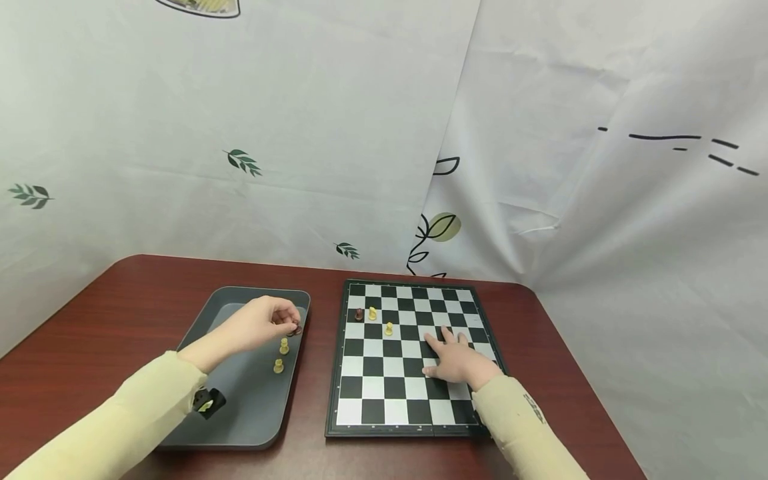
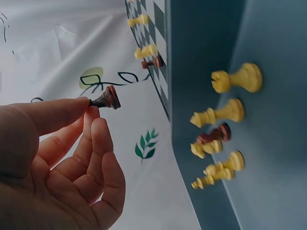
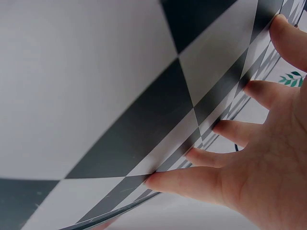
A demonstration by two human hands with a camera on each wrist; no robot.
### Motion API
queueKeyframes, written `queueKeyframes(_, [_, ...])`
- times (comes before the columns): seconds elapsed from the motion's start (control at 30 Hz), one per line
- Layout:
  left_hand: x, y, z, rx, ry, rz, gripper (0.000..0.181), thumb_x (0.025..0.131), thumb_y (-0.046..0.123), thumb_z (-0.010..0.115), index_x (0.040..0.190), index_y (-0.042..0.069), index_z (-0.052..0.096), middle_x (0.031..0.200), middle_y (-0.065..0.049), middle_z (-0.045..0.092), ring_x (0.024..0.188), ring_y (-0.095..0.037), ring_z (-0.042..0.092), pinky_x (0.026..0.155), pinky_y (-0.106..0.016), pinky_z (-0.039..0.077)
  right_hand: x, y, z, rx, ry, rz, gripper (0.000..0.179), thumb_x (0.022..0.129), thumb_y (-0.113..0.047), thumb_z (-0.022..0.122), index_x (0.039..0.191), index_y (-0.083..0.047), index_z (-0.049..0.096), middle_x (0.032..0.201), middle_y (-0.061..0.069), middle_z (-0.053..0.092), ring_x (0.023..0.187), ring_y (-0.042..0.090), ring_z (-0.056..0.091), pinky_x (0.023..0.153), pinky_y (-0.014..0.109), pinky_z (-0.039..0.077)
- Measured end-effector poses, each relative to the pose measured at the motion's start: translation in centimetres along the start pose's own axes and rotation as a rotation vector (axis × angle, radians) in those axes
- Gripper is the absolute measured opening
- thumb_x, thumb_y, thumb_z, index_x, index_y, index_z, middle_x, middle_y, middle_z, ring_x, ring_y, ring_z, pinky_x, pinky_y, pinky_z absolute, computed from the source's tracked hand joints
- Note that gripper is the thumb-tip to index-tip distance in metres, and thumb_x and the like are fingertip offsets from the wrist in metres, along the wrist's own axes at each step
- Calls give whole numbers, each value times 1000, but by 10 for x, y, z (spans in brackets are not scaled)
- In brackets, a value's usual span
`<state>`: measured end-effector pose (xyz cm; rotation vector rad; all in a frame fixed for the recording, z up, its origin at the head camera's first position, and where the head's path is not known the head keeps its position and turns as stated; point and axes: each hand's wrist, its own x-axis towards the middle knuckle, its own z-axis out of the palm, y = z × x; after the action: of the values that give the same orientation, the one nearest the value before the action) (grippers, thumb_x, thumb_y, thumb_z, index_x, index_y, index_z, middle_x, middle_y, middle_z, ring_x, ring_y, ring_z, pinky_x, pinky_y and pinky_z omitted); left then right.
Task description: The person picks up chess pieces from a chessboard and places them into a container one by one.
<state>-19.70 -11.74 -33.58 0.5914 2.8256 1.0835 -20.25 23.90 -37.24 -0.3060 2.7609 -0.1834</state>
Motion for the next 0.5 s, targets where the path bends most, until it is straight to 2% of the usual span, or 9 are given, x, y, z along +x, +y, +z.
queueKeyframes(0.5, [-9, -28, -2, 36, 17, -63, 4, 88, 3, 61, 89, 4, 65, 75, -1, 60, 66, -12, 53, 61, -29, 42, 0, -1, 0, 7, -3, 9, 70, 87, -36, 66, 145, -11, 37, 151, 27, 23, 134, 56, 19, 99, 68, 27])
